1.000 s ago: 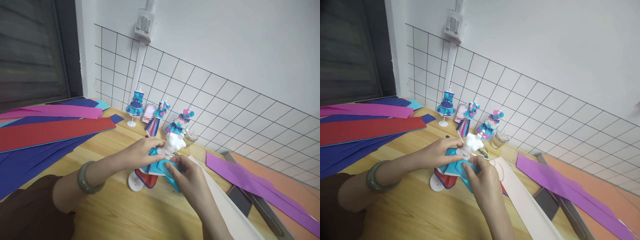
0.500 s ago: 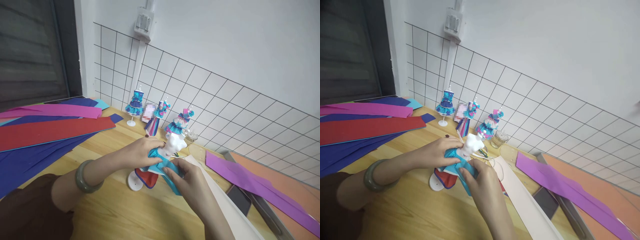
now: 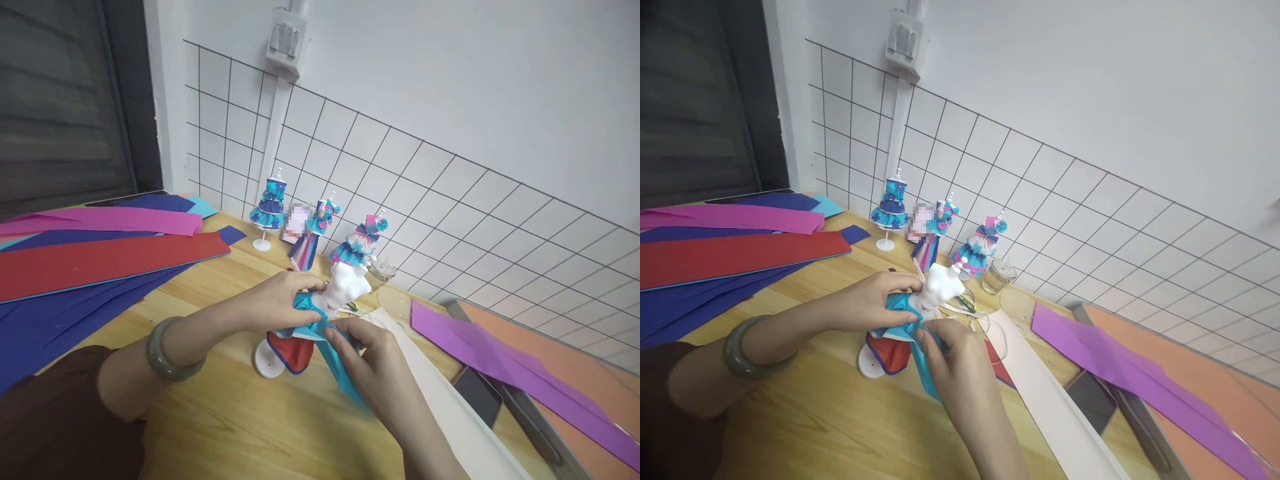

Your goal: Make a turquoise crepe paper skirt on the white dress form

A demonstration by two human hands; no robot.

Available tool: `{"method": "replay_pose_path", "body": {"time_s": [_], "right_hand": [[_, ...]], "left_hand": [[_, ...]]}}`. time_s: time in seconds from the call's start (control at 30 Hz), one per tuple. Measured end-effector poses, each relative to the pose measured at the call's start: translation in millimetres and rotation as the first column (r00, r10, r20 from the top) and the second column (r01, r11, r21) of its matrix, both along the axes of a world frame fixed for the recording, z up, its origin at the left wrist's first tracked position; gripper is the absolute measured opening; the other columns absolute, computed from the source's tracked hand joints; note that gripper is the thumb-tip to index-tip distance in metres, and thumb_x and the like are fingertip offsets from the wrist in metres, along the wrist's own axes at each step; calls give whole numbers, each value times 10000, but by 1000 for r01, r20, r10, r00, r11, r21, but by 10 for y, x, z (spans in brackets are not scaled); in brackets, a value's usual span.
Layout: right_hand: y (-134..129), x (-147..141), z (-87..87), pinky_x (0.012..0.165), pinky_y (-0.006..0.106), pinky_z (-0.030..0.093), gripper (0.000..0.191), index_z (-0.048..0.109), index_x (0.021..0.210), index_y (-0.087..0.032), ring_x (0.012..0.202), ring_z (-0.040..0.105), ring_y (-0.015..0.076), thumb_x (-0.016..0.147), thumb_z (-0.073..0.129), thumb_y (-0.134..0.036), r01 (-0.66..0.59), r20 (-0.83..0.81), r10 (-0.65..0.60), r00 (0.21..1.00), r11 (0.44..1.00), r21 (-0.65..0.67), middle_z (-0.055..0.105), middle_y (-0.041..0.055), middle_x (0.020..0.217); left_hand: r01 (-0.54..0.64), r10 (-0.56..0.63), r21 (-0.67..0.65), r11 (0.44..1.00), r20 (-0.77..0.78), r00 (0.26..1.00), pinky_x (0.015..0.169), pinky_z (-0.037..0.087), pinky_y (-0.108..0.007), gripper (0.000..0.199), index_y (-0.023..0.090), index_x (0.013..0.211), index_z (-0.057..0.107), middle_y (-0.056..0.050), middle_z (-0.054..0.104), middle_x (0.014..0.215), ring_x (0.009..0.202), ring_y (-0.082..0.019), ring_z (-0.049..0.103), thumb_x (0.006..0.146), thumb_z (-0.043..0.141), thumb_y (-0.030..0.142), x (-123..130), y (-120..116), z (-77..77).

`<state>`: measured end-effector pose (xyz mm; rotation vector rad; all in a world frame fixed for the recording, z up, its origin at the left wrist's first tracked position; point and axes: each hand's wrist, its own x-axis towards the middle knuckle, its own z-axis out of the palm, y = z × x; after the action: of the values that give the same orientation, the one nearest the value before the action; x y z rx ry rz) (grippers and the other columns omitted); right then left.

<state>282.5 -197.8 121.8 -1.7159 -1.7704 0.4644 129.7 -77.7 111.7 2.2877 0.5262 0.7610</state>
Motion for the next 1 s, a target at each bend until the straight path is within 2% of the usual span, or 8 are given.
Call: {"method": "replay_pose_path", "body": {"time_s": [0.1,0.23,0.4,0.57,0.77,1.0], "right_hand": [[16,15,-19,606,238,374,208,678,817,-222,698,549,158,866,489,-294,20,-31,-20,999,1000,-1,664,-2,768],[27,17,-42,563,235,357,200,683,790,-222,649,539,154,848,518,-318,72,-28,-72,997,997,-11,645,-9,702],[37,2,-59,536,228,355,233,651,706,-200,588,507,140,829,536,-361,140,-26,-141,990,990,-21,621,-8,642],[65,-2,-81,522,232,352,270,650,700,-188,568,484,140,816,538,-404,179,-31,-179,983,984,-11,617,2,636],[85,2,-98,486,228,311,309,608,643,-182,533,405,124,806,542,-437,221,-8,-221,975,975,-4,510,-22,558],[100,-2,-123,481,228,308,325,565,615,-186,523,390,121,796,550,-456,224,-22,-224,974,975,9,485,-26,543]], "left_hand": [[39,-39,-16,999,16,999,709,440,-241,245,218,965,626,12,643,945,835,-163,581,722,594,233,-9,-5,11],[66,-65,-32,997,32,997,705,434,-238,242,205,962,625,6,643,936,831,-164,579,723,612,242,-17,-7,22],[42,-41,-39,998,31,999,720,435,-243,210,194,924,624,2,639,923,848,-169,584,716,607,224,-11,-14,19],[28,-25,-105,994,29,999,704,444,-249,256,202,960,618,-4,647,950,842,-174,592,709,603,251,0,-31,8],[53,-52,-113,992,10,999,663,440,-238,239,201,943,610,1,644,918,804,-162,590,719,602,286,4,-56,36],[33,-32,-108,994,13,999,732,462,-271,288,212,986,618,-13,652,983,868,-189,600,713,608,303,6,-44,25]]}}
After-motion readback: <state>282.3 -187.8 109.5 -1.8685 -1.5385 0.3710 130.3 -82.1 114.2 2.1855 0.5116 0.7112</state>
